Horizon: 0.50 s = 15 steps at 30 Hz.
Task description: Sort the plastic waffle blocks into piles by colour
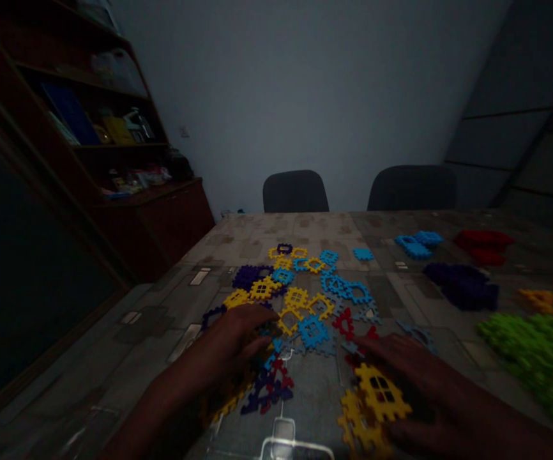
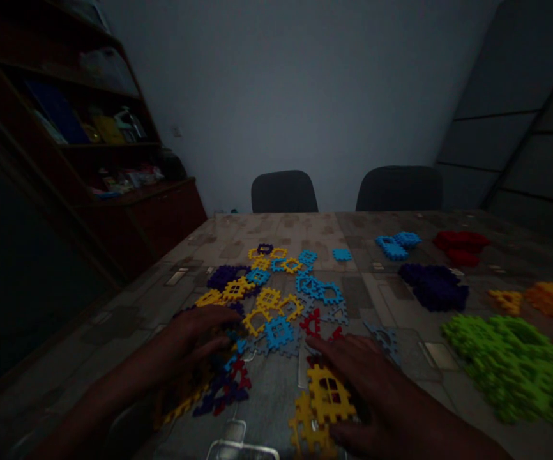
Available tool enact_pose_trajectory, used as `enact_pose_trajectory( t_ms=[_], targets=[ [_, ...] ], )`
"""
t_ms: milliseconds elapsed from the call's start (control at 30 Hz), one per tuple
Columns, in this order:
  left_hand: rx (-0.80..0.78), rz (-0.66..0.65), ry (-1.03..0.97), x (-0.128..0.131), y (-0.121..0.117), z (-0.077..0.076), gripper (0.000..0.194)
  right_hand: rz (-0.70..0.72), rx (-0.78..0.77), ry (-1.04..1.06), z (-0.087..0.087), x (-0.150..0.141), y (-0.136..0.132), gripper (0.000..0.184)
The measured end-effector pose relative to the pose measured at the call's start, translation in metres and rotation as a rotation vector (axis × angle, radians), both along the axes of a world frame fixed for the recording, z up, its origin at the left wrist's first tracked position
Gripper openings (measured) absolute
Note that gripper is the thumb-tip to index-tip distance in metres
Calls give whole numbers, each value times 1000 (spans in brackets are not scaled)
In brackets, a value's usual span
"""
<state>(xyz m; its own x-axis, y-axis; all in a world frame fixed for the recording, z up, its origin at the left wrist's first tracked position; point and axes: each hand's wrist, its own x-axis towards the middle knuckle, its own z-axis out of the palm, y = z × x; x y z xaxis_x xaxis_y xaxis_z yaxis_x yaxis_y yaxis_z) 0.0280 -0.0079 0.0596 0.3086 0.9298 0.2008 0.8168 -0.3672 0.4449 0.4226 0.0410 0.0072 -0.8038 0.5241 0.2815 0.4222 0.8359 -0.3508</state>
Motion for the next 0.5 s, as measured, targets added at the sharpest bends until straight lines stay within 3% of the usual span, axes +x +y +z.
enact_pose_trajectory(
  t_ms=[100,300,367,500],
  targets=[
    [-27,-13,-9,9,0,-2,33,0,32,13,-5,-1,1,112],
    [-61,-121,-174,60,-13,-11,26,-83,40,51,11,0,4,96],
    [-63,-154,-205,71,-16,-10,24,-61,19,43,3,-3,0,101],
    [-48,-87,-236,69,-12,-6,23,39,34,17,-33,-22,-9,120]
  ],
)
